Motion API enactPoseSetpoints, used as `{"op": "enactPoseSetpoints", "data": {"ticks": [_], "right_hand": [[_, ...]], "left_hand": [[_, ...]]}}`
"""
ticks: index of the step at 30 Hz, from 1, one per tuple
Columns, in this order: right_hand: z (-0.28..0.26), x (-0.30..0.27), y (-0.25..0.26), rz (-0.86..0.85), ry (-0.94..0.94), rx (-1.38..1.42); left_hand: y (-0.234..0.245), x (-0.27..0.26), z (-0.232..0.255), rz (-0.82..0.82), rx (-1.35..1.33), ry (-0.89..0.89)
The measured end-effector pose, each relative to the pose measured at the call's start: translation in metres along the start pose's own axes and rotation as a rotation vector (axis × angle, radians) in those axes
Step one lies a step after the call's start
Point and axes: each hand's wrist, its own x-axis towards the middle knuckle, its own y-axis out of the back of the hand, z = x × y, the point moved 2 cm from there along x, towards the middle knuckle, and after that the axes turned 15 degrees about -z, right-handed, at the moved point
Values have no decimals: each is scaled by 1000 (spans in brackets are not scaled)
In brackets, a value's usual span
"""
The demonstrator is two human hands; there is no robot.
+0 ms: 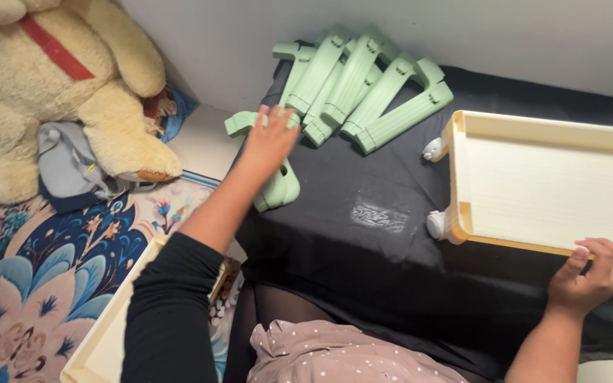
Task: The person assembles a small green plastic shelving unit by attaching legs to white trays. They pick up green legs and white trays, align the legs into the tray corners, and secure them in place. The process is repeated for multiple trays.
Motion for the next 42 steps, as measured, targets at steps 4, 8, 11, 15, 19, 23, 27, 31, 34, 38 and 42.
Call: {"op": "enactPoseSetpoints", "data": {"ticks": [4,8,11,15,19,23,27,31,34,38,42], "right_hand": [[7,0,-3,-15,-26,-32],[0,3,-2,-19,-59,74],[-3,12,1,-53,-78,99],[-8,24,7,-108,-45,135],[-6,36,14,-177,-22,143],[-18,45,21,-264,-56,187],[-57,47,24,-235,-178,288],[-108,29,40,-272,-140,359],[-132,21,45,-358,-90,379],[-129,22,50,-418,-55,207],[-111,23,60,-408,-75,205]], "left_hand": [[42,34,74,-132,-755,-157],[85,69,149,26,-804,-330],[100,90,192,133,-792,-492],[102,107,232,71,-802,-643],[91,112,240,10,-808,-554],[90,105,252,24,-845,-484],[111,93,275,93,-799,-374],[138,75,306,161,-715,-187],[147,69,329,151,-727,-112],[143,63,345,64,-711,-143],[145,52,330,173,-801,-293]]}}
